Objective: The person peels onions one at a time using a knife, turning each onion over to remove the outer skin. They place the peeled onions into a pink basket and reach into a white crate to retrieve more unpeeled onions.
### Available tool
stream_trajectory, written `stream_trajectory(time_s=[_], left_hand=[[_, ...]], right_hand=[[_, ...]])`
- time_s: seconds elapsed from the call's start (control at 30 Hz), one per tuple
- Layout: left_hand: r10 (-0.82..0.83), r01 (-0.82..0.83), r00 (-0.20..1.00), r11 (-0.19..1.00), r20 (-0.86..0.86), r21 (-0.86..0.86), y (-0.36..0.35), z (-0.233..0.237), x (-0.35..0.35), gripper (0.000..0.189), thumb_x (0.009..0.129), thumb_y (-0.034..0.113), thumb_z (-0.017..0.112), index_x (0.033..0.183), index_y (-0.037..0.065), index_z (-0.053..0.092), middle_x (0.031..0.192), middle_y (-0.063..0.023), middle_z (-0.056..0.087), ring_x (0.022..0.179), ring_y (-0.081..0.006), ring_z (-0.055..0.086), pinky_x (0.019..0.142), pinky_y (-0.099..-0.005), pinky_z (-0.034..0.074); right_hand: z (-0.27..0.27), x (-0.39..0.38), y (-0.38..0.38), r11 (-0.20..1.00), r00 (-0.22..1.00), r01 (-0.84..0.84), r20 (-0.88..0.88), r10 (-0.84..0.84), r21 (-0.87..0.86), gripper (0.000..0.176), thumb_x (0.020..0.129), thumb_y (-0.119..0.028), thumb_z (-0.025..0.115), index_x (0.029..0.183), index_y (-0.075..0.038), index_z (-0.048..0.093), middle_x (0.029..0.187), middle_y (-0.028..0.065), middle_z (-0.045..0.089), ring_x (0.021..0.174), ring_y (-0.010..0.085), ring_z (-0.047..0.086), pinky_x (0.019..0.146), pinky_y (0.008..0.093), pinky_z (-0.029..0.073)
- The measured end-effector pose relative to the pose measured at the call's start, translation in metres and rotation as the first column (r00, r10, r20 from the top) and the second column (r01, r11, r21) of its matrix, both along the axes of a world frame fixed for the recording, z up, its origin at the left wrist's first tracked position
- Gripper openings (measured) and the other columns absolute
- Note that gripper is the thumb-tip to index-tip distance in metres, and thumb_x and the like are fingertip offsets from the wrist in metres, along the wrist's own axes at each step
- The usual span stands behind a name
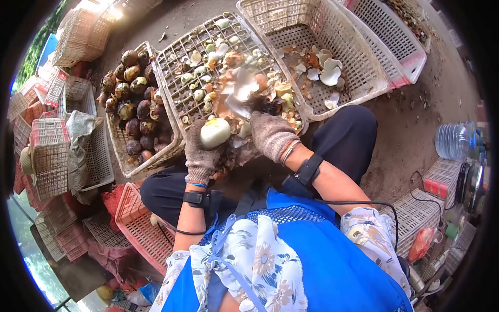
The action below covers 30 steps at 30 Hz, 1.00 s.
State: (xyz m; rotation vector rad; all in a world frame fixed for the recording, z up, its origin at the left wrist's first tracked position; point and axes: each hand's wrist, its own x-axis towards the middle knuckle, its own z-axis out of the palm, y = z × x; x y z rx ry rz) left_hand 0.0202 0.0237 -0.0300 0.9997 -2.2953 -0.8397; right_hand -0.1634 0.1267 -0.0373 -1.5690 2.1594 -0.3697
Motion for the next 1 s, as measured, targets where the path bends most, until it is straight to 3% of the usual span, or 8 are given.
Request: stream_trajectory(time_s=[0.1, 0.17, 0.27, 0.37, 0.43, 0.53, 0.9, 1.0], left_hand=[[-0.007, 0.007, 1.000, 1.000, 0.028, 0.020, -0.002, 0.000, -0.002, 0.077, 0.062, 0.014, 0.089, 0.127, 0.004, 0.050, 0.116, -0.0163, 0.059, 0.106, -0.0313, 0.061, 0.093, -0.0394, 0.050], [-0.006, 0.005, 0.999, 1.000, 0.033, 0.025, -0.001, -0.005, -0.002, 0.080, 0.061, 0.015, 0.090, 0.129, 0.003, 0.049, 0.116, -0.0166, 0.059, 0.106, -0.0315, 0.061, 0.093, -0.0394, 0.050], [-0.063, 0.071, 0.997, 0.982, 0.048, -0.176, 0.002, -0.004, -0.004, 0.083, 0.061, 0.018, 0.090, 0.130, 0.002, 0.047, 0.116, -0.0184, 0.058, 0.106, -0.0343, 0.060, 0.093, -0.0415, 0.050], [0.048, -0.062, 0.984, 0.995, 0.172, 0.079, 0.005, 0.014, -0.013, 0.084, 0.061, 0.020, 0.090, 0.131, 0.001, 0.047, 0.117, -0.0202, 0.057, 0.107, -0.0373, 0.058, 0.094, -0.0442, 0.048], [0.080, -0.074, 0.995, 0.992, 0.063, -0.098, 0.006, 0.000, -0.015, 0.086, 0.062, 0.021, 0.088, 0.133, 0.001, 0.044, 0.117, -0.0216, 0.057, 0.108, -0.0393, 0.057, 0.094, -0.0457, 0.047], [0.039, -0.029, 0.997, 0.991, 0.070, -0.130, 0.010, 0.000, -0.019, 0.088, 0.064, 0.020, 0.087, 0.136, 0.000, 0.041, 0.119, -0.0231, 0.056, 0.109, -0.0411, 0.056, 0.093, -0.0460, 0.047], [-0.045, 0.092, 0.982, 0.963, 0.184, -0.254, 0.013, 0.010, -0.031, 0.088, 0.068, 0.020, 0.082, 0.141, -0.001, 0.037, 0.129, -0.0264, 0.051, 0.116, -0.0445, 0.051, 0.099, -0.0497, 0.043], [-0.020, 0.048, 0.985, 0.986, 0.172, -0.161, 0.018, 0.012, -0.023, 0.088, 0.068, 0.019, 0.082, 0.141, -0.001, 0.037, 0.126, -0.0255, 0.052, 0.116, -0.0453, 0.051, 0.099, -0.0493, 0.043]], right_hand=[[0.007, 0.005, 0.006, 0.995, 0.999, 0.036, 0.002, -0.036, -0.095, 0.019, 0.087, -0.019, 0.057, 0.100, -0.005, 0.060, 0.084, 0.0190, 0.068, 0.081, 0.0368, 0.067, 0.072, 0.0483, 0.053], [0.024, 0.010, 0.007, 0.999, 0.996, -0.040, -0.079, 0.039, -0.016, 0.037, 0.088, -0.021, 0.057, 0.120, -0.003, 0.055, 0.083, 0.0190, 0.064, 0.078, 0.0327, 0.065, 0.065, 0.0443, 0.052], [0.029, 0.015, 0.014, 0.992, 0.980, -0.106, -0.176, 0.092, -0.074, 0.038, 0.088, -0.027, 0.058, 0.116, -0.002, 0.053, 0.089, 0.0184, 0.066, 0.082, 0.0352, 0.067, 0.069, 0.0458, 0.053], [0.046, 0.019, 0.019, 0.975, 0.923, -0.210, -0.344, 0.174, -0.069, 0.047, 0.085, -0.031, 0.062, 0.118, 0.001, 0.052, 0.093, 0.0155, 0.065, 0.085, 0.0305, 0.066, 0.069, 0.0421, 0.053], [0.046, 0.016, 0.020, 0.921, 0.867, -0.319, -0.461, 0.188, -0.223, 0.049, 0.088, -0.014, 0.049, 0.131, 0.010, 0.046, 0.084, 0.0144, 0.061, 0.070, 0.0256, 0.062, 0.054, 0.0387, 0.047], [0.052, 0.013, 0.016, 0.957, 0.865, -0.283, -0.447, 0.227, -0.060, 0.048, 0.087, -0.013, 0.048, 0.129, 0.010, 0.047, 0.086, 0.0145, 0.060, 0.070, 0.0244, 0.062, 0.054, 0.0359, 0.049], [0.004, -0.008, 0.008, 0.962, 0.852, -0.259, -0.448, 0.270, 0.087, 0.024, 0.087, -0.012, 0.053, 0.108, 0.000, 0.055, 0.085, 0.0146, 0.068, 0.076, 0.0278, 0.070, 0.061, 0.0391, 0.055], [0.003, -0.011, 0.016, 0.989, 0.936, -0.148, -0.320, 0.146, 0.017, 0.024, 0.086, -0.012, 0.053, 0.106, 0.000, 0.056, 0.083, 0.0157, 0.066, 0.073, 0.0308, 0.070, 0.061, 0.0412, 0.056]])
